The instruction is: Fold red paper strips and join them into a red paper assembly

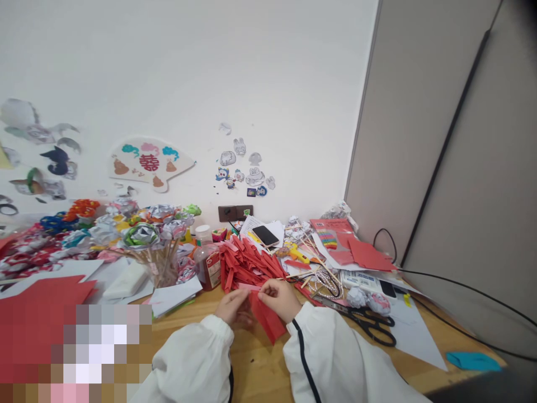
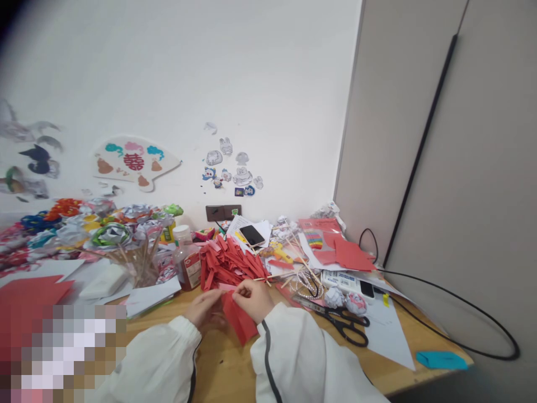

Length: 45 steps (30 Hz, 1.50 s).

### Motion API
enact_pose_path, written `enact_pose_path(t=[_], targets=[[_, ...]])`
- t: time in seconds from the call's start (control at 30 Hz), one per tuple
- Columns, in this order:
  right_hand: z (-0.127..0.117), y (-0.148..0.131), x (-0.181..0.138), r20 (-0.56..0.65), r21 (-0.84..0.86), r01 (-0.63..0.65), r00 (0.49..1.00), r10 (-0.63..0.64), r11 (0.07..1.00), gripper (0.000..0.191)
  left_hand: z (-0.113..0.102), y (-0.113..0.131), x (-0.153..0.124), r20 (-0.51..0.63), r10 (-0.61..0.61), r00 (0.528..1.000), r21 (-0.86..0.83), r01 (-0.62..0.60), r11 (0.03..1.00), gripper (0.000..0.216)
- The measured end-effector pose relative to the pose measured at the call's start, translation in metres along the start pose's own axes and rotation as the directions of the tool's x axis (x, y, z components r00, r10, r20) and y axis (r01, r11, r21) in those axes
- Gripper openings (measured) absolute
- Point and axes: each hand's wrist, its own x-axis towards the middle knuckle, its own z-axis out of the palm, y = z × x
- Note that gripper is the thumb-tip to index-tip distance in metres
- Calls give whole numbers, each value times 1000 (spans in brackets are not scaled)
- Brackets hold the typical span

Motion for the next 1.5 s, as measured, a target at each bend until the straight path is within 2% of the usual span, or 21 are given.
enact_pose_path(t=[0.1,0.27,0.5,0.73,0.87,1.03,1.23,1.37,1.5], targets=[[1,2,0,0,3,7,1000,-7,1000,8,0,1,-1,69,-18,997,-38,21,999,38],[4,5,-1,6,-27,26,1000,-26,999,8,0,0,0,60,-54,997,-36,56,998,36],[3,4,0,28,-27,30,999,-29,999,8,-3,-5,3,41,2,999,38,-3,999,36],[0,4,0,57,-6,18,998,-18,1000,7,-6,-1,2,139,20,990,114,-36,993,37],[0,7,0,82,2,6,997,-6,1000,7,-6,-1,2,128,34,991,141,-53,989,42],[2,10,0,94,-12,15,996,-14,1000,6,-6,-5,2,171,35,985,215,-72,974,38],[2,10,-1,107,-48,37,994,-32,998,6,-4,-9,4,138,156,978,286,-190,939,34],[2,9,-2,108,-62,56,993,-49,996,6,-5,-6,2,140,177,974,369,-218,904,30],[2,9,-3,115,-76,48,993,-39,996,6,-7,-2,1,175,288,942,462,-336,820,27]])
